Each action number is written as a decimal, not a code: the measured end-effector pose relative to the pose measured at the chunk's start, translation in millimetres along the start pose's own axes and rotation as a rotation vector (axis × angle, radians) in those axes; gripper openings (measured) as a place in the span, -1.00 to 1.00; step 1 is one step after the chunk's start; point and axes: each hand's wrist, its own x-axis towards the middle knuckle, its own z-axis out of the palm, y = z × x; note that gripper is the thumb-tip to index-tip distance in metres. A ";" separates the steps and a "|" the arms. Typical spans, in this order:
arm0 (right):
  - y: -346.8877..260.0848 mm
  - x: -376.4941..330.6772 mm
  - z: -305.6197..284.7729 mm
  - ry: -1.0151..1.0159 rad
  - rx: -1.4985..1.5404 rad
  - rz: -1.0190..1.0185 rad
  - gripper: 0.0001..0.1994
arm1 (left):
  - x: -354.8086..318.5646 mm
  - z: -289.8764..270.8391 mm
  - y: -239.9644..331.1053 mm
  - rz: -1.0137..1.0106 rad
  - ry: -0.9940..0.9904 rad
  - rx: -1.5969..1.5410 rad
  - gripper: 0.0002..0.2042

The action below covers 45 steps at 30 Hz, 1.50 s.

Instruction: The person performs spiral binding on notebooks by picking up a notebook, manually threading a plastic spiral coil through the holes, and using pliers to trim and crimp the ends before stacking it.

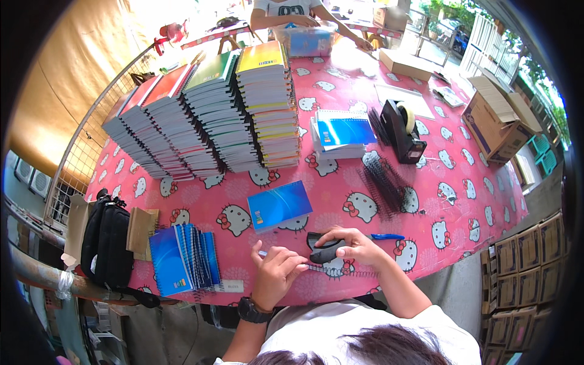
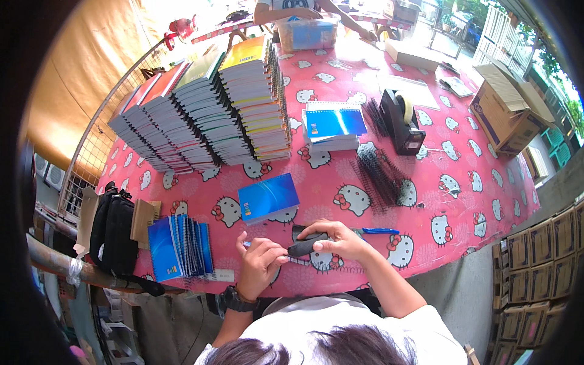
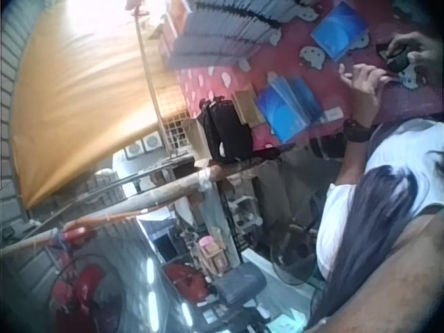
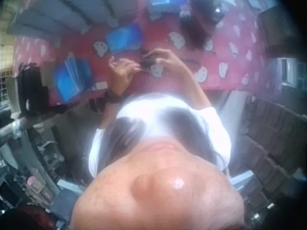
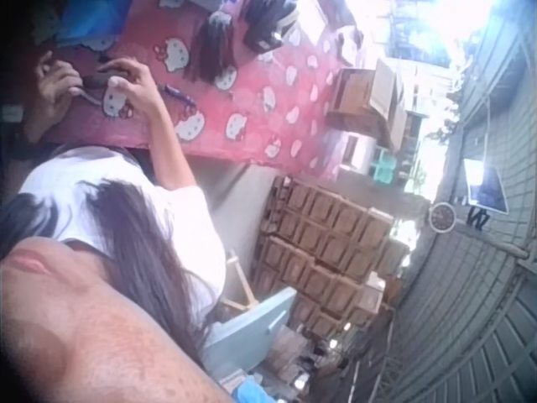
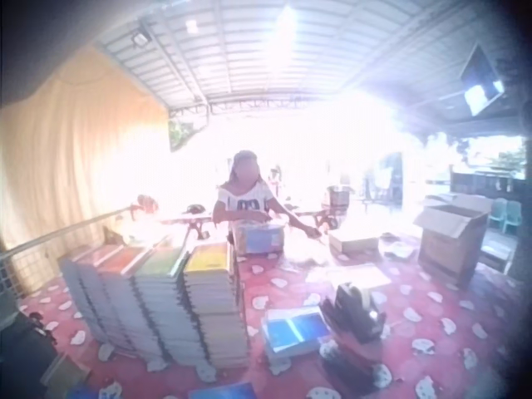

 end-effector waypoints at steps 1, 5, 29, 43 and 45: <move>2.4 -2.4 -1.2 -0.009 0.004 -0.002 -0.33 | 1.0 0.1 1.5 -0.007 0.010 -0.039 -0.80; 4.0 -5.9 -3.1 -0.046 0.084 -0.027 -0.39 | 2.2 0.0 -3.0 0.000 -0.072 -0.043 -0.75; -10.7 9.9 21.6 0.079 -0.431 -0.091 -0.44 | -27.8 23.0 -26.9 -0.546 0.223 -1.258 -0.71; -15.2 26.2 25.2 0.129 -0.255 0.094 -0.45 | -24.0 27.6 -33.7 -0.542 0.294 -1.399 -0.74; -13.6 25.7 22.7 0.181 -0.446 0.105 -0.47 | -28.8 27.6 -32.3 -0.584 0.257 -1.411 -0.73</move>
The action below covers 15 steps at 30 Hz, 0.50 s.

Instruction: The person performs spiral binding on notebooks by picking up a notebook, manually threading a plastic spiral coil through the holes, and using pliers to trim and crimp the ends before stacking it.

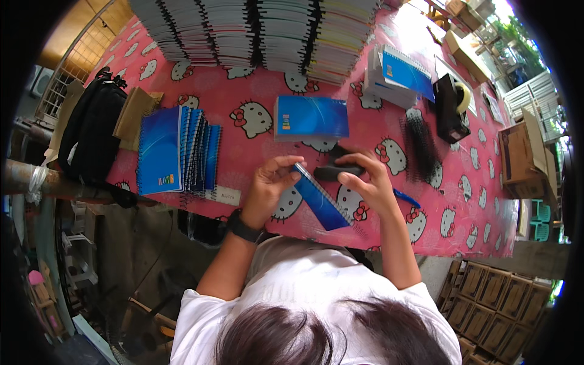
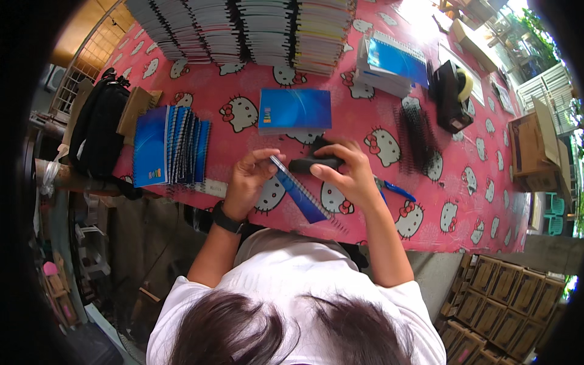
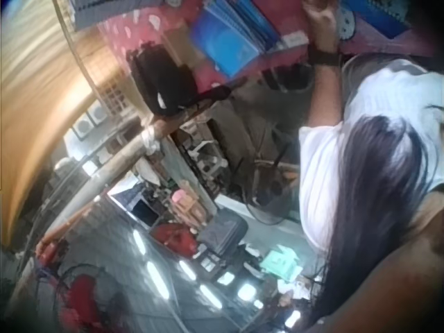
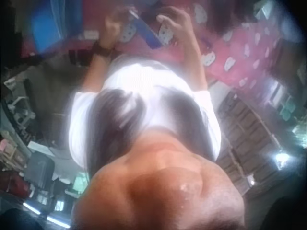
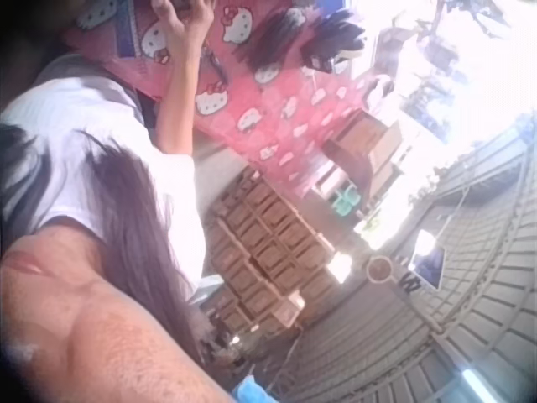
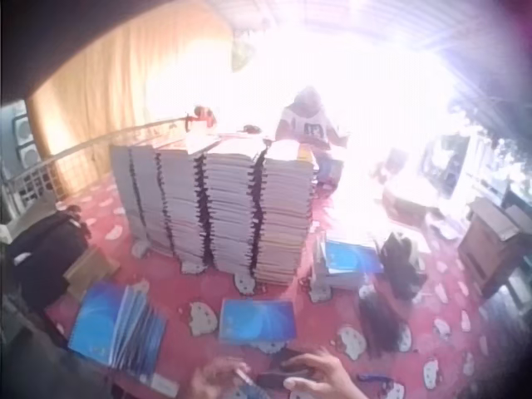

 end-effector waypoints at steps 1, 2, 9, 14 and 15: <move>0.1 -0.9 1.6 -0.051 0.115 -0.069 -0.49 | -0.8 -1.1 0.0 -0.022 0.003 0.001 -0.73; -3.0 -1.1 4.4 -0.103 0.231 -0.137 -0.51 | 1.6 -0.7 0.6 0.000 0.020 0.008 -0.73; 22.2 -11.5 -3.2 0.266 -0.467 -0.178 -0.44 | 2.1 0.7 3.9 0.028 -0.014 0.099 -0.78; -23.4 -24.5 -8.7 0.233 -0.308 -0.348 -0.47 | 1.8 26.3 27.9 0.006 -0.079 0.180 -0.81; -38.7 -25.2 -0.3 0.169 -0.146 -0.366 -0.49 | 0.6 33.6 33.3 0.021 -0.083 0.215 -0.82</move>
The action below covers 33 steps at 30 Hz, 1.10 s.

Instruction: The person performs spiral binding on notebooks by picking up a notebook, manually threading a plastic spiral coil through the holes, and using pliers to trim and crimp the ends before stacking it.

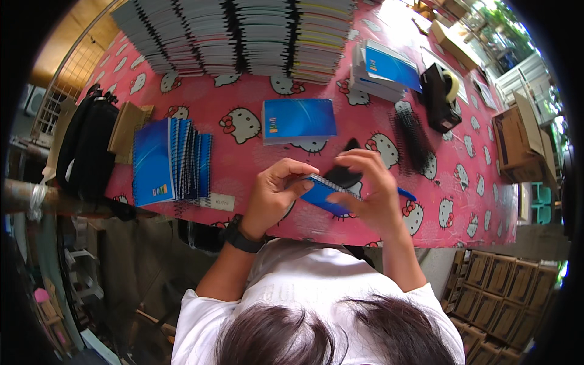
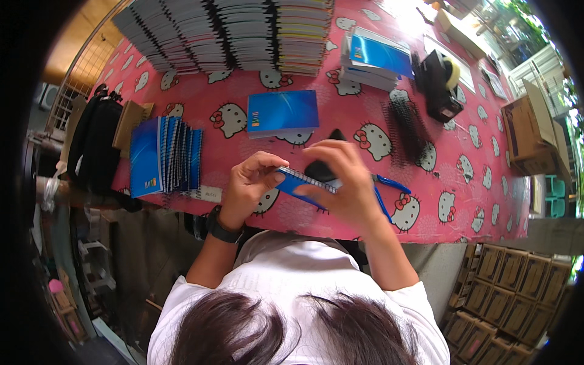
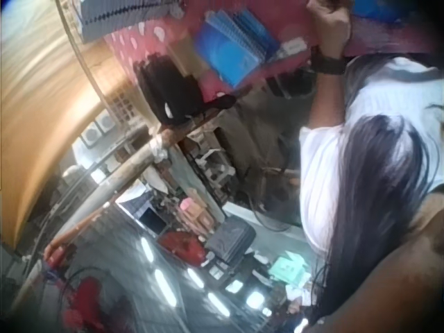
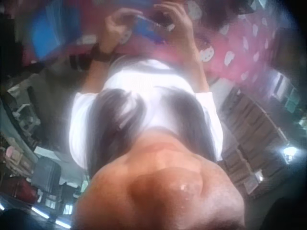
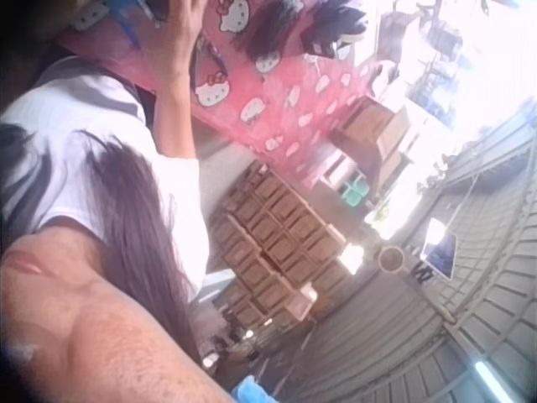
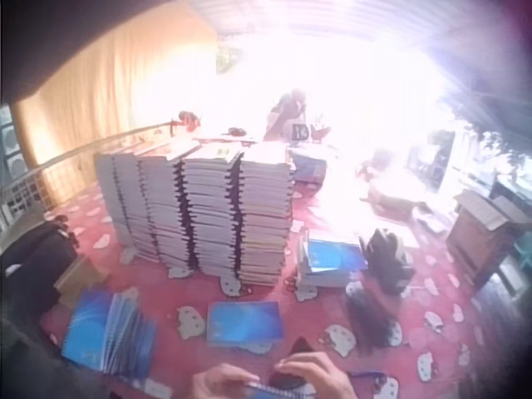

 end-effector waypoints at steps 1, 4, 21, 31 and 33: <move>-12.2 1.4 5.0 0.008 0.066 0.012 -0.56 | 2.4 7.1 3.5 0.015 -0.014 0.032 -0.82; -10.0 -2.9 11.1 0.055 0.139 0.070 -0.65 | 2.6 16.4 10.2 0.049 -0.007 0.019 -0.83; -15.7 1.9 16.0 0.058 -0.030 -0.092 -0.82 | -8.7 22.4 13.0 0.174 0.098 0.179 -0.84; -21.0 17.2 14.4 -0.145 -0.067 -0.279 -0.63 | -19.8 10.9 34.7 0.222 0.233 0.429 -0.89; -28.4 20.6 8.9 -0.092 -0.048 -0.281 -0.44 | -24.3 0.4 59.2 0.336 0.319 0.407 -0.90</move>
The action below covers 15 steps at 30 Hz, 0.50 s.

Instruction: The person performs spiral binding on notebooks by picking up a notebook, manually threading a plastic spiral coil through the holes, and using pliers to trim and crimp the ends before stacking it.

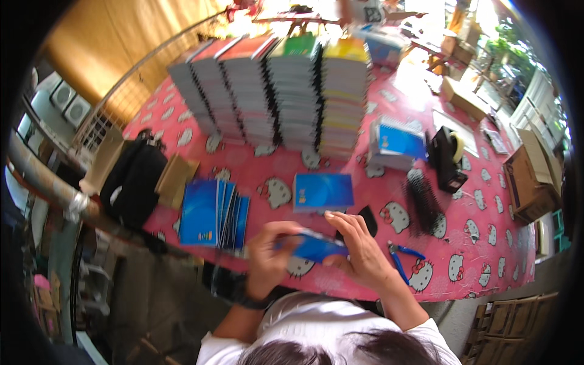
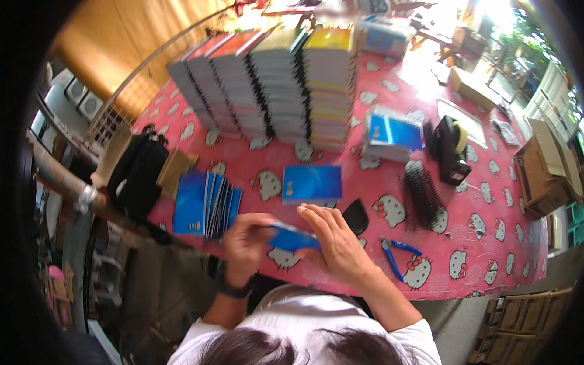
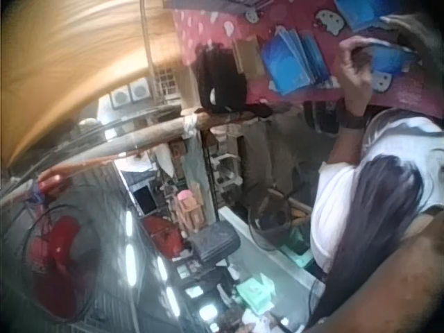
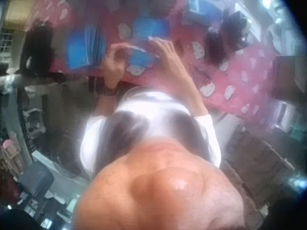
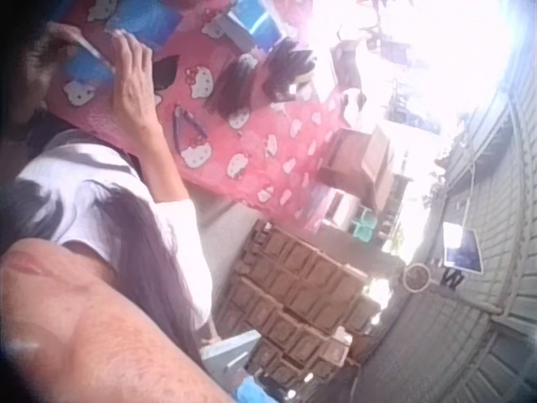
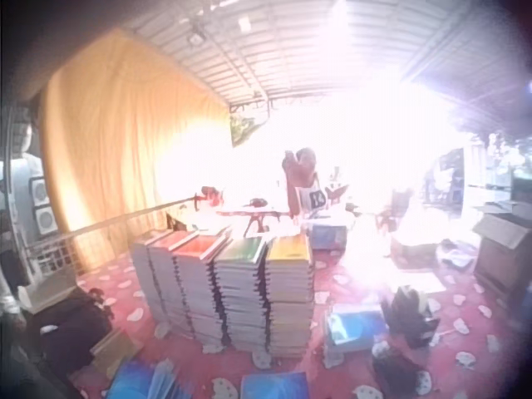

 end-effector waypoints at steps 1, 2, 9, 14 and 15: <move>3.8 0.1 -2.7 0.067 -0.020 0.010 -0.43 | 3.7 -14.7 14.2 0.079 0.124 0.049 -0.93; 9.0 -1.0 -5.9 0.128 -0.040 0.027 -0.43 | 9.3 -29.2 29.6 0.093 0.251 0.046 -0.98; 36.3 -29.6 -16.4 0.038 -0.071 0.121 -0.71 | 103.2 -109.2 69.8 0.372 0.176 1.116 -0.87; 42.3 -44.2 4.8 -0.009 -0.013 0.157 -0.72 | 113.6 -145.2 -41.1 0.322 -0.288 1.202 -0.84; 43.6 -46.9 3.9 -0.005 -0.017 0.180 -0.72 | 116.9 -140.6 -37.3 0.405 -0.200 1.291 -0.82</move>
